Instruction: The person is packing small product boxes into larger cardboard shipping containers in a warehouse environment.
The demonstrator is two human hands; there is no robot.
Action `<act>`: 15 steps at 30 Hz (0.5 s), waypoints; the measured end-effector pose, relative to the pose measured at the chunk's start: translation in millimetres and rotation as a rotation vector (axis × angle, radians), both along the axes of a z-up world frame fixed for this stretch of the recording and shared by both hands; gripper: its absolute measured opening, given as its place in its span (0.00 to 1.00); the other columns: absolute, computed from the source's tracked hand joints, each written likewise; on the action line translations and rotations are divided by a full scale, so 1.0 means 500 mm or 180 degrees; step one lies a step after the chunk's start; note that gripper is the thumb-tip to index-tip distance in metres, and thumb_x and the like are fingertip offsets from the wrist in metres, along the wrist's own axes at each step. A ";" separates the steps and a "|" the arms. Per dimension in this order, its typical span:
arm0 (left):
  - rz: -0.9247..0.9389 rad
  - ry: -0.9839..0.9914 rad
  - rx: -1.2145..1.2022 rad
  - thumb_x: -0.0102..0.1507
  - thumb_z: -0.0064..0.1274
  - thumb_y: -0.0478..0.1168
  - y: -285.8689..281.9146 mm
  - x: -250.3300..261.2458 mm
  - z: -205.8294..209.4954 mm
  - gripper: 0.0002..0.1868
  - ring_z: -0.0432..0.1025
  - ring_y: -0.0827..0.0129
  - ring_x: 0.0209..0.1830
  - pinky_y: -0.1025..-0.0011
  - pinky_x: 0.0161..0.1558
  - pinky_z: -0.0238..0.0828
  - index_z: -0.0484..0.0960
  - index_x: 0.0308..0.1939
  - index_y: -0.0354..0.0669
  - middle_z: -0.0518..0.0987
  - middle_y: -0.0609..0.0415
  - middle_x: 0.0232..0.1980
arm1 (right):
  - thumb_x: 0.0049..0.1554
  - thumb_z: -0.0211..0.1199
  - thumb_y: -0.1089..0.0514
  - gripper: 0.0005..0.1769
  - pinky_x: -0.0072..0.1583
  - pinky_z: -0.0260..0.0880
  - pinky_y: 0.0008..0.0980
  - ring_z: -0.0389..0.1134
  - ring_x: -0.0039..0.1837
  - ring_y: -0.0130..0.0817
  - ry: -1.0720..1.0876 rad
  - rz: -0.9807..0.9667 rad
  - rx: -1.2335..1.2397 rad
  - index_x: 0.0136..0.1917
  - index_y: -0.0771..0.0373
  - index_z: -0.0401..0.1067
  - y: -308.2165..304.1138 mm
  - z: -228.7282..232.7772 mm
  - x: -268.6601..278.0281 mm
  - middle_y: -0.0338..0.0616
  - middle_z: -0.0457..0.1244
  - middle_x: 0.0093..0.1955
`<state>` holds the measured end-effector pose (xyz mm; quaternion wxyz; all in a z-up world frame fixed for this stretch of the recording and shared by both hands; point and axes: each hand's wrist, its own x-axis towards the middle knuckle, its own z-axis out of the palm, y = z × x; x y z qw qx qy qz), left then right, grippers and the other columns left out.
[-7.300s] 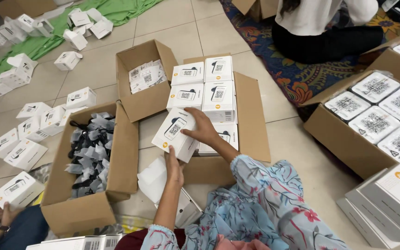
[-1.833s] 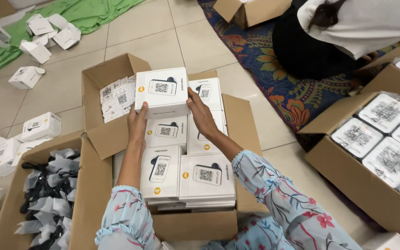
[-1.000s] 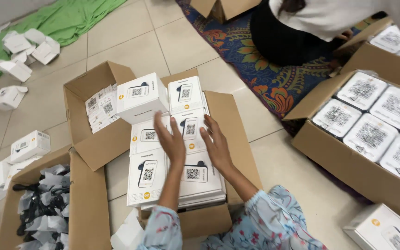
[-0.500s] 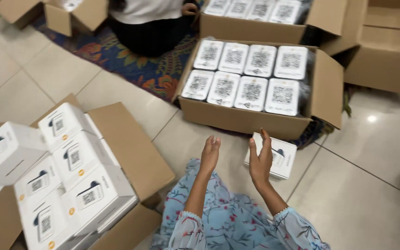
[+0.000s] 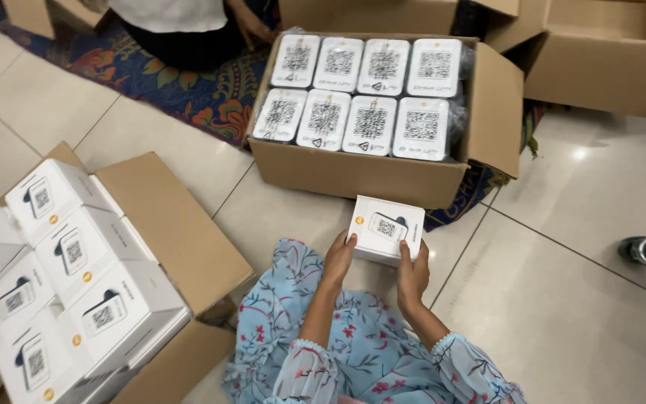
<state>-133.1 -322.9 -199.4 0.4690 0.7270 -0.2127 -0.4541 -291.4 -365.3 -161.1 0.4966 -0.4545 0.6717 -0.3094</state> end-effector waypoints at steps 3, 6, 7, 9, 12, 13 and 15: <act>0.0368 -0.0675 -0.0111 0.65 0.49 0.47 0.025 0.078 0.084 0.27 0.75 0.54 0.63 0.63 0.65 0.67 0.76 0.67 0.43 0.79 0.47 0.66 | 0.62 0.56 0.42 0.34 0.67 0.60 0.37 0.63 0.69 0.41 -0.0617 0.0256 -0.0014 0.76 0.59 0.60 0.010 -0.020 0.077 0.50 0.63 0.69; 0.0419 -0.2435 -0.0337 0.65 0.52 0.43 0.067 0.182 0.143 0.24 0.66 0.45 0.66 0.56 0.65 0.58 0.75 0.65 0.41 0.75 0.41 0.67 | 0.62 0.56 0.42 0.34 0.66 0.61 0.35 0.63 0.67 0.38 -0.1324 0.0535 0.0076 0.76 0.60 0.61 0.037 -0.006 0.189 0.49 0.63 0.68; 0.0536 -0.2466 -0.0290 0.65 0.52 0.43 0.090 0.222 0.177 0.24 0.66 0.45 0.66 0.56 0.65 0.58 0.75 0.65 0.41 0.75 0.41 0.67 | 0.62 0.56 0.42 0.34 0.66 0.61 0.35 0.63 0.67 0.38 -0.1346 0.0658 0.0101 0.76 0.60 0.61 0.047 0.030 0.239 0.49 0.63 0.68; 0.0786 -0.2778 -0.0482 0.66 0.51 0.43 0.137 0.301 0.241 0.25 0.67 0.42 0.66 0.54 0.66 0.60 0.73 0.67 0.41 0.75 0.40 0.67 | 0.62 0.57 0.42 0.35 0.66 0.61 0.33 0.62 0.67 0.34 -0.1679 0.0953 0.0062 0.76 0.60 0.61 0.072 0.099 0.337 0.46 0.63 0.68; 0.1282 -0.2631 -0.0579 0.69 0.50 0.44 0.238 0.417 0.345 0.24 0.71 0.50 0.67 0.60 0.67 0.65 0.74 0.68 0.43 0.76 0.44 0.67 | 0.62 0.59 0.44 0.35 0.67 0.61 0.33 0.63 0.67 0.36 -0.2069 0.1452 -0.0454 0.77 0.62 0.61 0.102 0.165 0.491 0.48 0.63 0.69; 0.1367 -0.2651 -0.0547 0.69 0.50 0.44 0.272 0.438 0.391 0.24 0.71 0.50 0.67 0.60 0.67 0.65 0.74 0.68 0.43 0.76 0.44 0.67 | 0.62 0.59 0.44 0.35 0.67 0.61 0.33 0.63 0.67 0.36 -0.2087 0.1539 -0.0431 0.77 0.62 0.61 0.117 0.207 0.534 0.48 0.63 0.69; 0.1739 -0.1944 -0.0763 0.69 0.47 0.43 0.333 0.485 0.482 0.25 0.68 0.58 0.69 0.64 0.66 0.63 0.70 0.69 0.43 0.73 0.47 0.69 | 0.60 0.60 0.45 0.35 0.67 0.61 0.33 0.63 0.68 0.36 -0.2067 0.1973 -0.0760 0.76 0.59 0.61 0.143 0.293 0.623 0.48 0.63 0.69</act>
